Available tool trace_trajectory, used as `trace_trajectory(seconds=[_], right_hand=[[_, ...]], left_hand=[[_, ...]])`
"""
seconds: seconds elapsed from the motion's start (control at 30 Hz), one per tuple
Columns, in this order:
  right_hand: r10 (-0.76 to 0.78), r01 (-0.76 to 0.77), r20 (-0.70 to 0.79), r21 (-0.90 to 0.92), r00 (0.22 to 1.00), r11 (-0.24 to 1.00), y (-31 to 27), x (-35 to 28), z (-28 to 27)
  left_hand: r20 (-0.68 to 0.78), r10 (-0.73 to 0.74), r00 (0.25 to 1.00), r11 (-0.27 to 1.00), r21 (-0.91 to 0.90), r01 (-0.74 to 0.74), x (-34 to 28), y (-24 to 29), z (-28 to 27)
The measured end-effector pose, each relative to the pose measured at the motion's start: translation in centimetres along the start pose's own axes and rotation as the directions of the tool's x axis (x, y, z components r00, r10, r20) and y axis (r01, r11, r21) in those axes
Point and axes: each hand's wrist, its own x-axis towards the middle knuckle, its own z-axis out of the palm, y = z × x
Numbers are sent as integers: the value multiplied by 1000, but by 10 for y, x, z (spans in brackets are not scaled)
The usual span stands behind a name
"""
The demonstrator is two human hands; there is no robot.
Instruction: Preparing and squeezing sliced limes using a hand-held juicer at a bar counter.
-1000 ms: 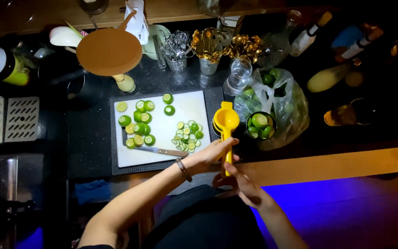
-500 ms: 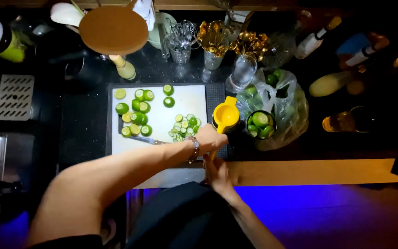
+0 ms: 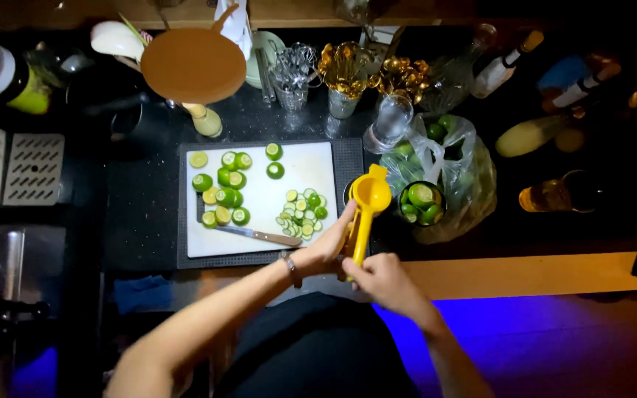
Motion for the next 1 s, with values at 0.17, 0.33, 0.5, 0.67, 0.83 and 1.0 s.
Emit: trace_trajectory(seconds=[0.17,0.33,0.5,0.67,0.83,1.0], right_hand=[[-224,168,-9,688,975,706,-93,9,-94],[-379,339,-290,-180,879,924,-102,68,-97],[-35,-166,-273,-677,961,717,-89,103,-70],[-46,-116,-250,-597,967,794,-74,125,-72],[40,-167,-253,-503,967,848,-37,140,-71],[-222,68,-434,-343,873,937,-66,93,-86]], left_hand=[[-122,-40,992,979,193,63,-12,-16,-2],[-99,-51,994,996,64,57,-16,-21,3],[-172,6,985,988,156,21,-7,-24,8],[-195,-5,981,983,181,41,-21,-9,22],[-172,-5,985,987,160,33,-15,-11,15],[-60,-77,995,996,42,79,-8,-13,1]])
